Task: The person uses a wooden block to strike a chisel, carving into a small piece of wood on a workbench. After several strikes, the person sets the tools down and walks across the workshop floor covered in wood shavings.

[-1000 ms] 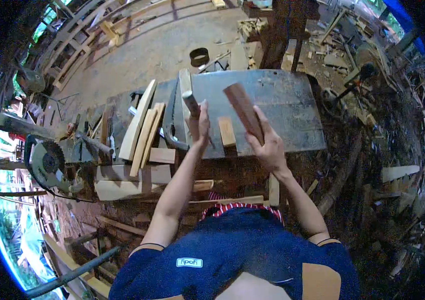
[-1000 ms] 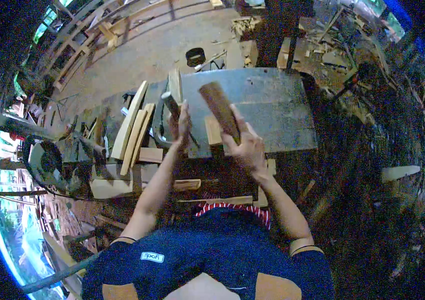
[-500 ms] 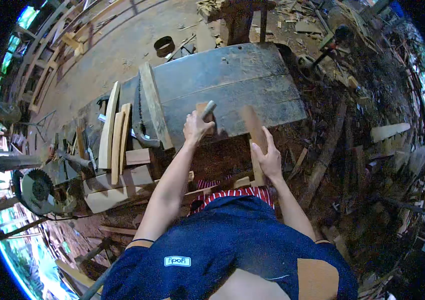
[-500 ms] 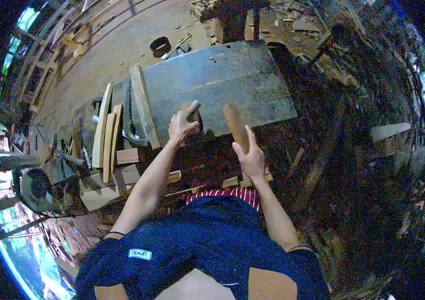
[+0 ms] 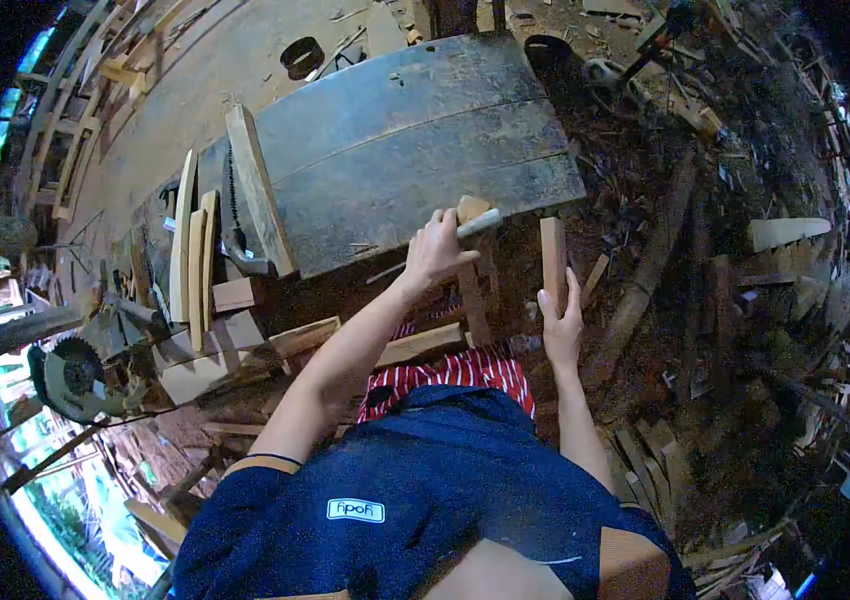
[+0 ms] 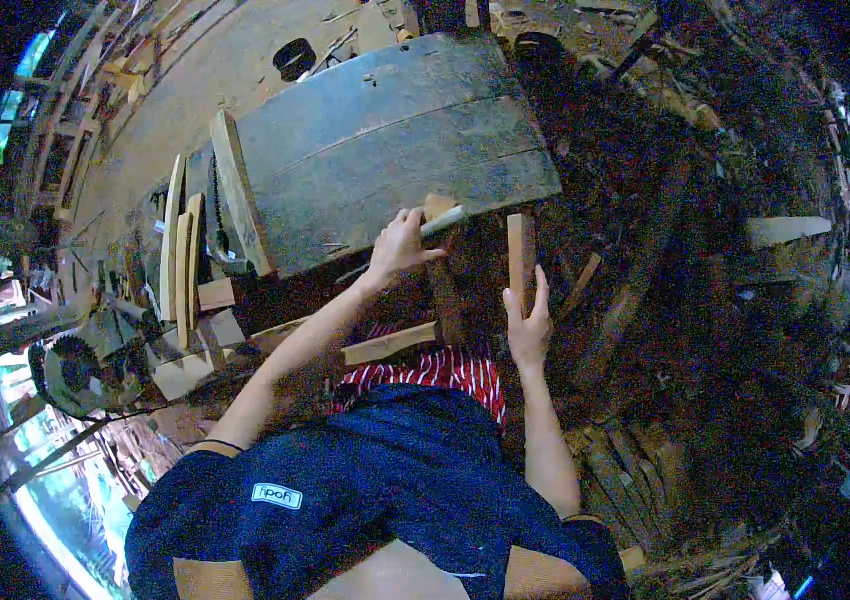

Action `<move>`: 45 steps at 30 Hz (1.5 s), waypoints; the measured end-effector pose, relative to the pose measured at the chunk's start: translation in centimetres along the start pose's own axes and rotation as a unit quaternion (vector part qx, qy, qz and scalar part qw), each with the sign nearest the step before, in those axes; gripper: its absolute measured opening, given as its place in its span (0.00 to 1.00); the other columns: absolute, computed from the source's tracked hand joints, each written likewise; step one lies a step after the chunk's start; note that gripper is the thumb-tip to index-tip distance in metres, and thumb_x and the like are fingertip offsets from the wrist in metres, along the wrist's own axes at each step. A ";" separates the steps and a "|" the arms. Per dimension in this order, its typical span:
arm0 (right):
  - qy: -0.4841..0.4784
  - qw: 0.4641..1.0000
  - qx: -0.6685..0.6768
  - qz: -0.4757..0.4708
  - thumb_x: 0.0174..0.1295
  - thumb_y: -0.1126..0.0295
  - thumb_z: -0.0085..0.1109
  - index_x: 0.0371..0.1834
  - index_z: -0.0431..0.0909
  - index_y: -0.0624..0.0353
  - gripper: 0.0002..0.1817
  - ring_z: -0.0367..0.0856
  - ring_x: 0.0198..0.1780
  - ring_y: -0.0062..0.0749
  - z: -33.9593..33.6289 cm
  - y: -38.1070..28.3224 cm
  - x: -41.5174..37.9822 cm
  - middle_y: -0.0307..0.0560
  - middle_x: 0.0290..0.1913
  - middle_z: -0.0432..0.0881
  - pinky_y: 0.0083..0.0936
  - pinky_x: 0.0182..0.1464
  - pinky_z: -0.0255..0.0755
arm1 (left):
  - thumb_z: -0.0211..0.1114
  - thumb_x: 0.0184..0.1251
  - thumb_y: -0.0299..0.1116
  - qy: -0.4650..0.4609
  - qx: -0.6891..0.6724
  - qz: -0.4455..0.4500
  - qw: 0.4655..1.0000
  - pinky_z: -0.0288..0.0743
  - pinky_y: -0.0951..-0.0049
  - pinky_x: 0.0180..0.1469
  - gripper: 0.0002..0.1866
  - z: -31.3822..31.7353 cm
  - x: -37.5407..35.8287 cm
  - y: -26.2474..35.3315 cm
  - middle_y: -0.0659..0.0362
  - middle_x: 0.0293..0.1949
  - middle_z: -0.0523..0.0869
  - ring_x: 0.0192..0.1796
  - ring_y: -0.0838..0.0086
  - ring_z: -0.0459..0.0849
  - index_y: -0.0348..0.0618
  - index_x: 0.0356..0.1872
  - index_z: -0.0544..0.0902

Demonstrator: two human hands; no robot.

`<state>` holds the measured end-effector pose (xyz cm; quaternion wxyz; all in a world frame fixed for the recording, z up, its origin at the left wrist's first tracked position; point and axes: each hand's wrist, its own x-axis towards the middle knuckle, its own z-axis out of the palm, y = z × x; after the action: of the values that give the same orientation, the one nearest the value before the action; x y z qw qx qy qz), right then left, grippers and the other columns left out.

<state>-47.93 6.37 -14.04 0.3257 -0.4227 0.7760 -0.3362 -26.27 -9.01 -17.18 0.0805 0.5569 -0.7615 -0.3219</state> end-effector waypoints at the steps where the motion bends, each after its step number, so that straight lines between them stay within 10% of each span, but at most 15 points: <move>1: -0.003 1.000 0.003 0.003 0.69 0.50 0.59 0.79 0.58 0.50 0.39 0.76 0.68 0.49 -0.3 0.5 0.3 0.56 0.71 0.73 0.38 0.68 0.67 | 0.82 0.47 0.48 0.017 -0.005 -0.011 1.000 0.80 0.47 0.48 0.36 0.0 -0.2 0.0 0.44 0.49 0.80 0.50 0.42 0.83 0.40 0.52 0.72; 16: -0.052 0.999 0.007 -0.013 0.69 0.52 0.60 0.78 0.59 0.54 0.38 0.76 0.68 0.51 -1.7 0.1 2.4 0.58 0.71 0.73 0.40 0.68 0.69 | 0.77 0.56 0.53 0.173 -0.030 -0.049 0.983 0.81 0.49 0.46 0.32 0.9 4.7 -0.2 0.45 0.49 0.80 0.48 0.48 0.85 0.38 0.50 0.76; 20: -0.028 0.999 -0.022 -0.041 0.68 0.51 0.61 0.78 0.60 0.51 0.38 0.79 0.64 0.56 -1.0 -0.7 0.0 0.61 0.66 0.77 0.42 0.63 0.73 | 0.72 0.65 0.50 0.262 -0.487 -0.096 0.828 0.67 0.70 0.31 0.19 -6.9 4.4 3.2 0.67 0.19 0.75 0.24 0.79 0.71 0.43 0.30 0.83; 24: -0.029 0.999 -0.007 -0.019 0.68 0.52 0.62 0.77 0.61 0.52 0.38 0.80 0.63 0.55 -1.1 -1.6 -2.4 0.60 0.66 0.78 0.40 0.64 0.72 | 0.73 0.66 0.42 0.272 -0.599 0.087 0.748 0.70 0.69 0.35 0.16 -13.5 4.5 5.3 0.64 0.26 0.78 0.27 0.77 0.76 0.44 0.28 0.78; 31: 0.031 0.999 -0.034 0.016 0.68 0.52 0.62 0.78 0.60 0.55 0.38 0.78 0.65 0.50 -1.7 -1.1 -7.1 0.60 0.67 0.76 0.39 0.66 0.71 | 0.72 0.67 0.40 0.318 -0.710 0.107 0.618 0.68 0.74 0.27 0.20 -12.4 5.8 4.9 0.64 0.19 0.73 0.20 0.79 0.72 0.48 0.23 0.70; 45: 0.050 0.996 -0.002 0.067 0.69 0.57 0.61 0.79 0.58 0.56 0.38 0.75 0.68 0.45 -2.8 -3.1 -8.6 0.58 0.71 0.72 0.37 0.69 0.67 | 0.69 0.69 0.45 0.272 -0.677 0.100 0.677 0.64 0.76 0.23 0.20 -6.7 8.0 3.9 0.65 0.18 0.74 0.19 0.80 0.73 0.48 0.22 0.73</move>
<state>-45.11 13.29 -8.06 0.3073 -0.3530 0.8187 -0.3326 -29.03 -18.20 -11.56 0.6702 0.3337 -0.3318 -0.5739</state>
